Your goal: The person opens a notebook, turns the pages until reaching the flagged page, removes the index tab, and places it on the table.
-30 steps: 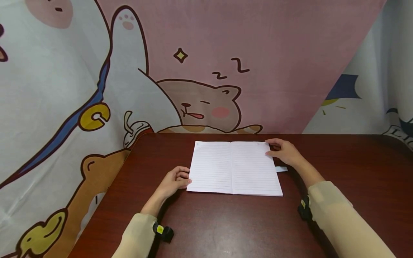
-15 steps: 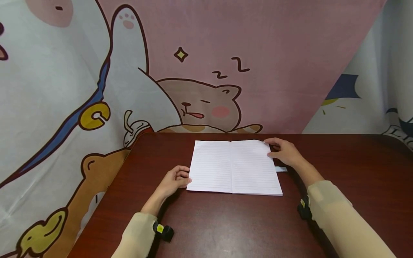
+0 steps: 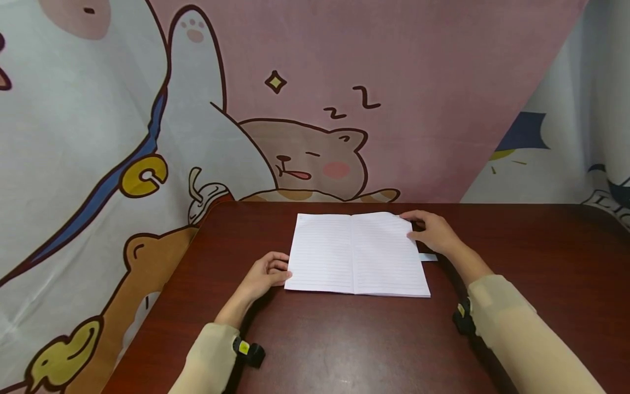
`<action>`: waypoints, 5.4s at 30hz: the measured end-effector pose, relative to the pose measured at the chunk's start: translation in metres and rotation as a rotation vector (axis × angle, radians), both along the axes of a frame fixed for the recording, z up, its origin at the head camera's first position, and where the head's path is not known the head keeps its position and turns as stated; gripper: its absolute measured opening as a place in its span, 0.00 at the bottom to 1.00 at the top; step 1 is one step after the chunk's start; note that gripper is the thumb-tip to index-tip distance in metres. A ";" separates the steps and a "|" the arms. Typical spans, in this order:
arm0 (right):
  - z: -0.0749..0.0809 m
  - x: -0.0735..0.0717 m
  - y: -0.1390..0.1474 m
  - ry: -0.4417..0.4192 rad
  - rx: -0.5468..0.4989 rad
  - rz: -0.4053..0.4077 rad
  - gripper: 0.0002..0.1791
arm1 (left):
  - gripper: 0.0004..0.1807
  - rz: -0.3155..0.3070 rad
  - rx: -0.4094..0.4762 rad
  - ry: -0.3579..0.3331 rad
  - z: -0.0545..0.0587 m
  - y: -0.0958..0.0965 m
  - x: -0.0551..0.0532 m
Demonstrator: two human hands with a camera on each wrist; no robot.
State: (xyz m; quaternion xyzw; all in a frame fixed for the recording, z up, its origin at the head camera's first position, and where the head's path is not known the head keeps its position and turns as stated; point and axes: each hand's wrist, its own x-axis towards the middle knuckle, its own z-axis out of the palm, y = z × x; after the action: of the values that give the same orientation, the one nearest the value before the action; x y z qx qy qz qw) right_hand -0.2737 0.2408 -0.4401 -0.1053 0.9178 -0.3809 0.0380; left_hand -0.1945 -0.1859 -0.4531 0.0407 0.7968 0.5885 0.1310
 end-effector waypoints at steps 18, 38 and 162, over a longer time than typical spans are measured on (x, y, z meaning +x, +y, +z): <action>0.007 0.002 -0.007 0.101 -0.064 -0.014 0.23 | 0.23 0.013 -0.005 -0.008 0.001 0.001 0.000; 0.009 0.002 -0.009 0.163 -0.141 -0.117 0.24 | 0.24 0.003 -0.002 -0.004 0.004 0.001 0.001; 0.003 0.014 -0.075 -0.051 -0.397 0.260 0.20 | 0.23 0.004 -0.002 -0.018 0.002 0.000 0.000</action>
State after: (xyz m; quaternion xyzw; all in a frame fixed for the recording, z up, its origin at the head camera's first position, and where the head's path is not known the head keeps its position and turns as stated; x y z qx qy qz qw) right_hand -0.2596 0.1658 -0.4371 -0.2182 0.8024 -0.5484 0.0881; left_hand -0.1942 -0.1854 -0.4514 0.0338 0.7963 0.5882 0.1372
